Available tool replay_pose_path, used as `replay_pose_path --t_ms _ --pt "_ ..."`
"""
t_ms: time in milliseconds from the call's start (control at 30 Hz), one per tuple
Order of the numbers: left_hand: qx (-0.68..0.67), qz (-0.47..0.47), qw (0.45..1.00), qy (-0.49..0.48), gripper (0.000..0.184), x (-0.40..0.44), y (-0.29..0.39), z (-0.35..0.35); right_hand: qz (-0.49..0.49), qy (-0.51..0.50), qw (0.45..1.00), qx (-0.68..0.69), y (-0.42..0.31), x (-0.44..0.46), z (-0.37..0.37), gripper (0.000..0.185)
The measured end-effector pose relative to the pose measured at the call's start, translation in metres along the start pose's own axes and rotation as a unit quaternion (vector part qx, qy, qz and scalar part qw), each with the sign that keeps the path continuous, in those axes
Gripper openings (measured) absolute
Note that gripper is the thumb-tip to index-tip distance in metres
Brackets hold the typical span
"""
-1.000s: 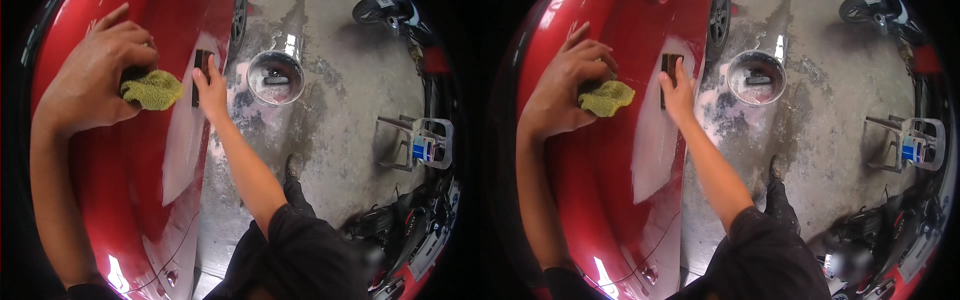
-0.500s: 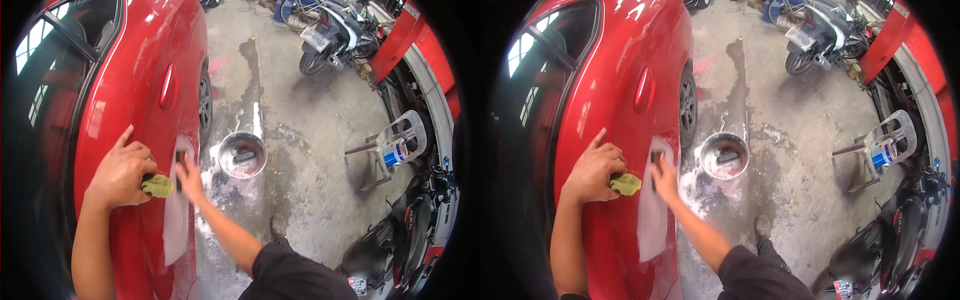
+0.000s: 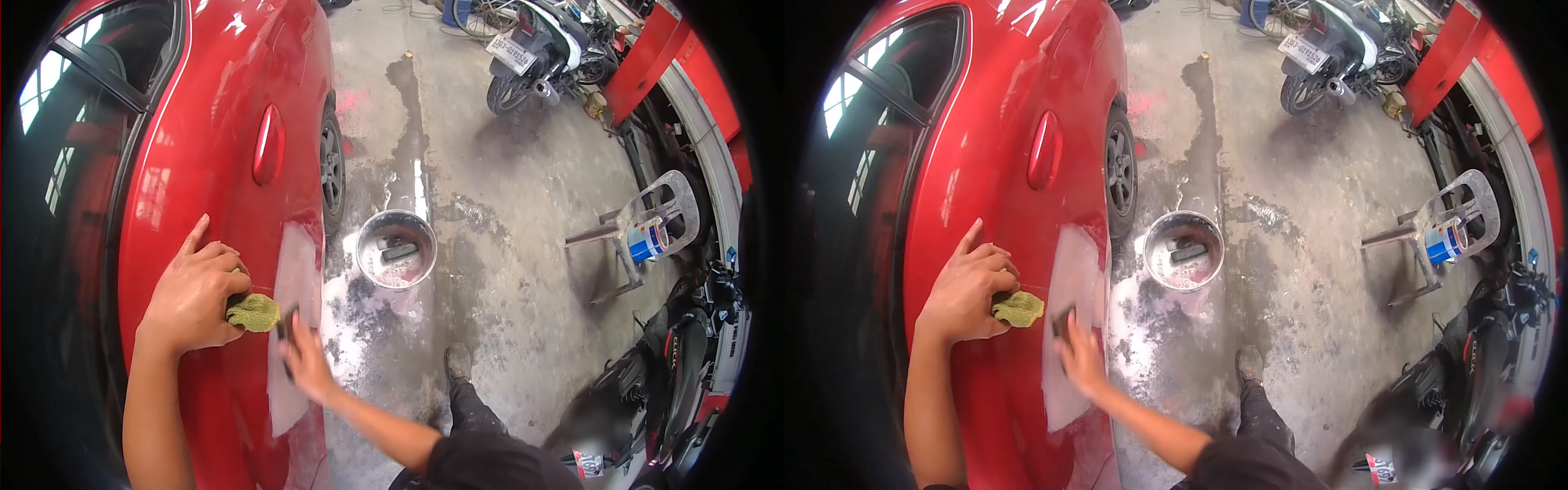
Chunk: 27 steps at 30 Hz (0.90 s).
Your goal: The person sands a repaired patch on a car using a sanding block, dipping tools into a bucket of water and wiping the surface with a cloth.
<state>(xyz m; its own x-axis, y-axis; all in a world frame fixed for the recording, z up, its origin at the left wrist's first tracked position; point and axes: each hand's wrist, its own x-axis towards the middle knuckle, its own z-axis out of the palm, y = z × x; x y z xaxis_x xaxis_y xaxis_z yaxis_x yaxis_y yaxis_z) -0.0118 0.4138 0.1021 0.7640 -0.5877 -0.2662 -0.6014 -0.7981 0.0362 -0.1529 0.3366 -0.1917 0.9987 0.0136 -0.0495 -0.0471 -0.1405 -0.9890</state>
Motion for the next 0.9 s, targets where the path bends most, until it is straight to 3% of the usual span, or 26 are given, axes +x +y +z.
replay_pose_path --t_ms 100,167,233,300,433,533,667,767,833,900 --pt "-0.004 0.005 1.000 0.001 0.026 -0.002 -0.003 0.004 0.010 -0.024 0.998 -0.054 -0.001 -0.030 0.009 0.070" --pt "0.002 0.008 1.000 0.006 0.026 0.000 -0.003 0.005 -0.009 0.036 0.999 0.001 0.035 0.041 0.011 0.073" --pt "-0.011 0.007 1.000 0.006 0.026 0.000 -0.004 0.008 0.108 -0.003 0.969 0.221 0.063 0.121 -0.004 0.073" --pt "-0.018 0.008 1.000 0.004 0.025 0.004 -0.001 0.007 0.130 -0.012 0.962 0.241 0.074 0.135 -0.008 0.071" --pt "-0.012 0.011 1.000 0.014 0.031 0.004 0.003 0.009 0.027 0.014 0.999 0.013 0.024 -0.020 0.019 0.075" --pt "0.005 0.004 1.000 0.002 0.031 0.006 0.001 0.011 -0.020 0.029 0.999 -0.017 0.030 -0.016 0.019 0.075" --pt "0.036 0.012 0.999 -0.003 0.029 0.009 0.005 0.016 0.062 0.063 0.991 0.098 0.109 0.124 0.014 0.073" --pt "0.045 0.025 0.999 -0.017 0.029 0.010 0.004 0.015 0.040 0.078 0.993 0.082 0.078 0.063 0.022 0.074" --pt "0.054 0.023 0.998 -0.030 0.032 0.011 0.006 0.013 0.029 0.051 0.998 0.008 0.033 -0.023 0.027 0.075" --pt "0.060 0.016 0.998 -0.030 0.032 0.011 0.006 0.015 0.049 0.020 0.998 0.019 0.032 -0.028 0.020 0.077"
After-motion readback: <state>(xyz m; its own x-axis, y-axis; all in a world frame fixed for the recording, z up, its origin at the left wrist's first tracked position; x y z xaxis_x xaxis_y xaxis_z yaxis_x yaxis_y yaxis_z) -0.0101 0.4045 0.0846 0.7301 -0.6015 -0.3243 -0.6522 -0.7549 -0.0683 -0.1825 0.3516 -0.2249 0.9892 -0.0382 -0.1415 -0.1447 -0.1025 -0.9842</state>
